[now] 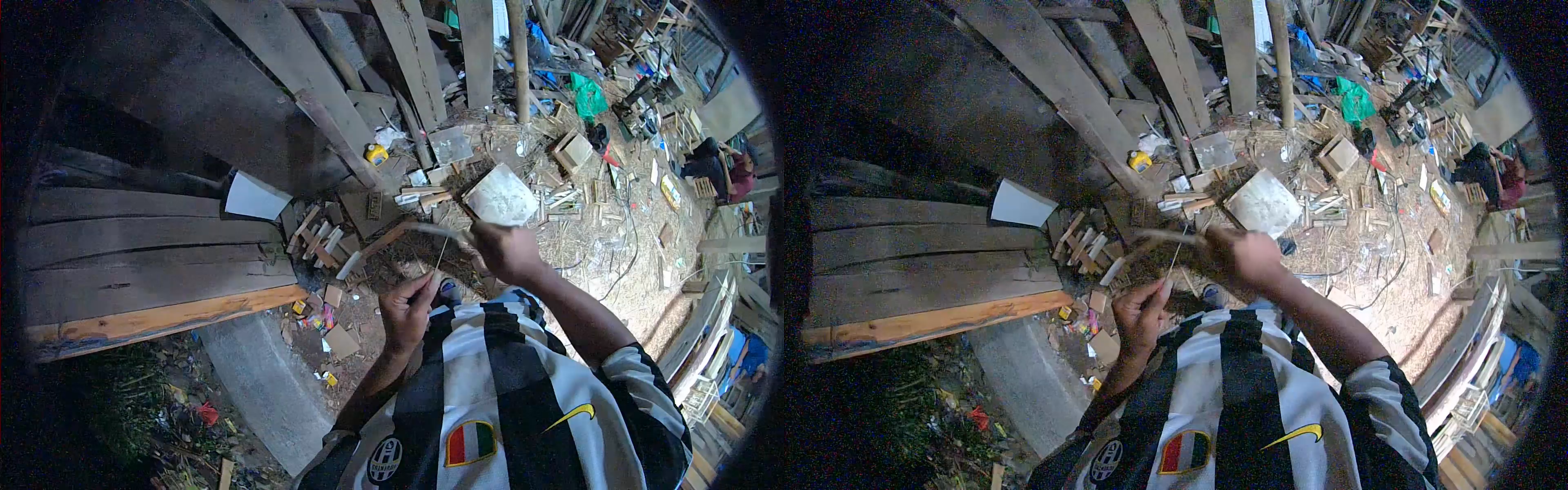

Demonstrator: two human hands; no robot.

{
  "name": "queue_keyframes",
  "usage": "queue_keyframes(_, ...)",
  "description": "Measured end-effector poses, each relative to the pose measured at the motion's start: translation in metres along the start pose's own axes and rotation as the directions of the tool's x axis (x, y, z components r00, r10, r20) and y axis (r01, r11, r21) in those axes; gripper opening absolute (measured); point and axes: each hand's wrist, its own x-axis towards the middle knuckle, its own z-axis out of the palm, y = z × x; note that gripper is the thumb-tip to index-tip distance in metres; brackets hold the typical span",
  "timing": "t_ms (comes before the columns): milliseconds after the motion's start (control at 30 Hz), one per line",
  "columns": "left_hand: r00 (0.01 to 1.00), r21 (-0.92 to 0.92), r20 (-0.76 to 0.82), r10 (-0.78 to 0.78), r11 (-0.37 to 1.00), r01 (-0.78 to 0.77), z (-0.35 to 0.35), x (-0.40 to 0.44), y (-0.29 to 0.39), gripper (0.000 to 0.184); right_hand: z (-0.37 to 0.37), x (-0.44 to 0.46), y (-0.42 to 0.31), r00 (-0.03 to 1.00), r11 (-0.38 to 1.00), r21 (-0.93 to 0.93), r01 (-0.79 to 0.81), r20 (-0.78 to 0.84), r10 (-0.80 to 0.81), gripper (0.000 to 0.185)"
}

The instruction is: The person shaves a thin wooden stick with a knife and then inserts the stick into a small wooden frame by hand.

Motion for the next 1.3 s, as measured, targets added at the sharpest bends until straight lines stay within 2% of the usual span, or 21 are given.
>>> queue_keyframes(100, 0.998, -0.062, -0.004, -0.070, 0.996, 0.070, -0.006, 0.000, -0.004, 0.017, -0.010, 0.016, 0.004, 0.988, 0.991, 0.083, -0.102, -0.106, 0.111, 0.015)
queue_keyframes(167, 0.996, -0.089, 0.010, -0.091, 0.992, 0.092, -0.009, 0.003, -0.006, 0.017, -0.017, 0.016, 0.000, 0.987, 0.988, 0.060, -0.145, -0.066, 0.149, 0.024)
queue_keyframes(300, 0.986, -0.104, 0.044, -0.163, 0.981, 0.167, -0.008, 0.012, -0.004, 0.015, 0.003, 0.000, -0.006, 0.991, 0.994, 0.099, 0.054, -0.126, -0.041, 0.020)
queue_keyframes(400, 0.980, -0.113, 0.068, -0.185, 0.975, 0.192, -0.004, 0.016, 0.004, 0.013, -0.017, 0.000, -0.030, 0.997, 0.989, 0.132, 0.062, -0.061, -0.054, 0.016)
queue_keyframes(500, 0.975, -0.122, 0.114, -0.192, 0.971, 0.205, -0.003, 0.020, 0.006, 0.013, -0.008, 0.009, -0.001, 0.989, 0.990, 0.063, -0.125, -0.074, 0.130, 0.014)
queue_keyframes(567, 0.964, -0.130, 0.156, -0.213, 0.963, 0.234, -0.002, 0.024, 0.006, 0.014, -0.024, 0.012, 0.002, 0.968, 0.946, 0.271, -0.176, -0.125, 0.216, 0.030)
queue_keyframes(600, 0.949, -0.132, 0.197, -0.247, 0.952, 0.275, -0.001, 0.026, 0.006, 0.014, -0.024, 0.016, 0.001, 0.964, 0.858, 0.507, -0.082, -0.180, 0.198, 0.035)
queue_keyframes(633, 0.930, -0.131, 0.238, -0.281, 0.939, 0.317, 0.000, 0.027, 0.006, 0.014, -0.027, 0.014, -0.002, 0.960, 0.857, 0.508, -0.088, -0.185, 0.208, 0.035)
queue_keyframes(700, 0.901, -0.077, 0.313, -0.301, 0.937, 0.340, 0.002, 0.032, 0.006, 0.016, -0.035, 0.011, -0.014, 0.938, 0.412, 0.867, -0.281, 0.158, 0.308, 0.046)
queue_keyframes(733, 0.870, -0.029, 0.375, -0.320, 0.934, 0.356, 0.003, 0.034, 0.006, 0.017, -0.012, 0.008, -0.010, 0.897, 0.463, 0.840, -0.282, 0.060, 0.437, 0.047)
queue_keyframes(767, 0.866, -0.024, 0.388, -0.317, 0.935, 0.354, 0.006, 0.037, 0.003, 0.017, -0.002, 0.003, 0.001, 0.920, 0.482, 0.832, -0.275, 0.081, 0.385, 0.048)
queue_keyframes(833, 0.861, 0.151, 0.495, -0.115, 0.987, 0.045, 0.010, 0.043, -0.005, 0.020, -0.021, 0.000, -0.013, 0.959, 0.470, 0.855, -0.221, 0.105, 0.262, 0.046)
queue_keyframes(867, 0.856, 0.154, 0.505, -0.115, 0.987, 0.042, 0.012, 0.045, -0.004, 0.020, -0.038, 0.001, -0.023, 0.919, 0.564, 0.727, -0.392, 0.286, 0.271, 0.037)
queue_keyframes(933, 0.829, 0.370, 0.554, -0.078, 0.915, -0.161, 0.018, 0.052, -0.002, 0.020, -0.026, -0.004, -0.020, 0.946, 0.582, 0.749, -0.318, 0.209, 0.247, 0.033)
queue_keyframes(967, 0.824, 0.373, 0.561, -0.081, 0.913, -0.164, 0.024, 0.053, 0.000, 0.020, -0.014, -0.008, -0.016, 0.967, 0.601, 0.762, -0.242, 0.137, 0.216, 0.031)
queue_keyframes(1000, 0.834, 0.317, 0.549, -0.056, 0.937, -0.145, 0.031, 0.052, 0.001, 0.019, -0.011, -0.004, -0.021, 0.982, 0.387, 0.920, -0.063, -0.011, 0.187, 0.025)
queue_keyframes(1067, 0.838, 0.265, 0.545, -0.038, 0.956, -0.128, 0.039, 0.054, 0.009, 0.019, -0.027, -0.008, -0.012, 0.972, 0.319, 0.944, -0.086, 0.009, 0.236, 0.023)
queue_keyframes(1133, 0.798, 0.338, 0.598, -0.076, 0.927, -0.165, 0.043, 0.059, 0.020, 0.020, -0.042, -0.009, -0.004, 0.961, 0.197, 0.976, -0.088, 0.031, 0.276, 0.024)
queue_keyframes(1200, 0.781, 0.312, 0.623, -0.047, 0.930, -0.193, 0.049, 0.061, 0.026, 0.023, -0.038, -0.007, 0.012, 0.949, 0.195, 0.977, -0.091, 0.025, 0.315, 0.025)
queue_keyframes(1267, 0.763, 0.281, 0.646, -0.012, 0.934, -0.222, 0.057, 0.063, 0.028, 0.026, -0.042, -0.011, 0.020, 0.931, 0.284, 0.952, -0.115, 0.004, 0.364, 0.025)
queue_keyframes(1300, 0.758, 0.266, 0.649, -0.065, 0.953, -0.146, 0.061, 0.063, 0.027, 0.025, -0.046, -0.015, 0.022, 0.929, 0.282, 0.953, -0.112, 0.000, 0.371, 0.025)
